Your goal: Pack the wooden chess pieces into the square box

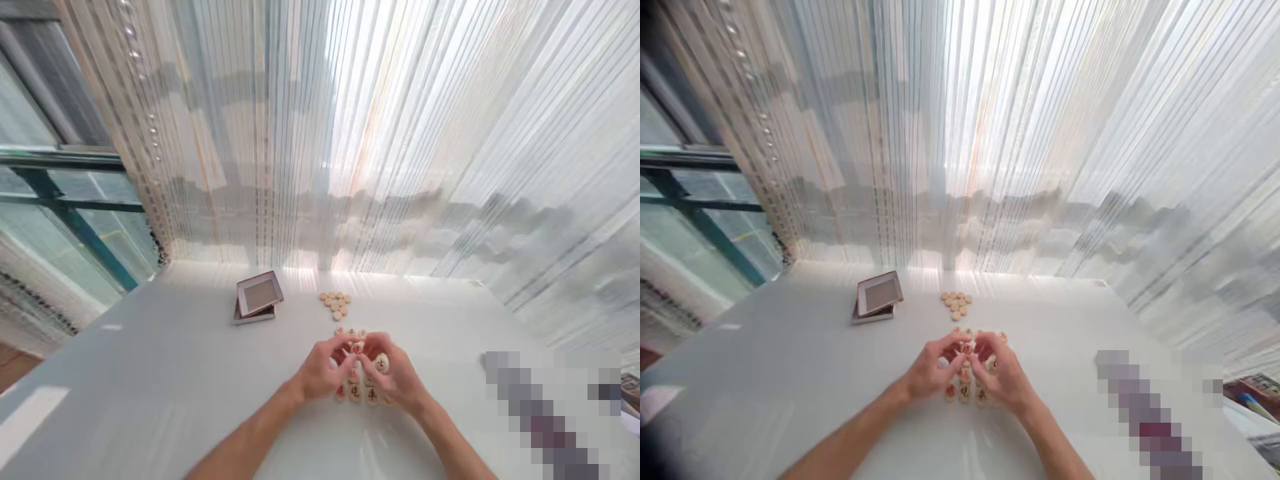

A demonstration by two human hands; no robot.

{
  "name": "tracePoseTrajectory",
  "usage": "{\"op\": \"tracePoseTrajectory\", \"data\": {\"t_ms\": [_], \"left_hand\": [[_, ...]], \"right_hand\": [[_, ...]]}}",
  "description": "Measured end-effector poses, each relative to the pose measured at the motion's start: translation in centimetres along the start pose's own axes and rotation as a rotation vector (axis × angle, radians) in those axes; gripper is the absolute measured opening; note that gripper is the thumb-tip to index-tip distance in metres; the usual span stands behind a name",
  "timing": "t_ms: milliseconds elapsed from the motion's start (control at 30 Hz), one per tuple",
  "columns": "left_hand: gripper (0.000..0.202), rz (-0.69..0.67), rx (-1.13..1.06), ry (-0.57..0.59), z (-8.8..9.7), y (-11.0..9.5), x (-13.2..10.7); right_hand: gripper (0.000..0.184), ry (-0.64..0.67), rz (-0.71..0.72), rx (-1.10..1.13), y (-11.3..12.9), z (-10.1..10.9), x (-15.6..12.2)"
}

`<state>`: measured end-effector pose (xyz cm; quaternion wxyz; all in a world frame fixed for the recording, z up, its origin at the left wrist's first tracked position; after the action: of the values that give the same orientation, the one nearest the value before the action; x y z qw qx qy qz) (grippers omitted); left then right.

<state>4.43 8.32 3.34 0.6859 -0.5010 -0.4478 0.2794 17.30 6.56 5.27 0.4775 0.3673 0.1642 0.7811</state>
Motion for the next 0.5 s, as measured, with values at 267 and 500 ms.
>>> {"op": "tracePoseTrajectory", "data": {"t_ms": [267, 500], "left_hand": [[0.024, 0.05, -0.02, -0.028, 0.1, 0.2, 0.2], [0.027, 0.106, -0.081, -0.107, 1.3, 0.4, 0.4]], "right_hand": [[0.011, 0.033, 0.024, -0.009, 0.8, -0.1, 0.2], [0.018, 0.048, 0.026, -0.011, 1.2, -0.2, 0.1]]}}
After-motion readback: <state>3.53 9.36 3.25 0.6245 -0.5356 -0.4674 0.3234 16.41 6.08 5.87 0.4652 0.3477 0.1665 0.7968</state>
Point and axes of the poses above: each hand's wrist, its own x-axis towards the middle knuckle, its own z-axis out of the back of the hand, y = z × x, the point moved 10 cm from there along x, towards the middle knuckle, and after that the axes turned 13 degrees about -x, right-handed, at the moved point
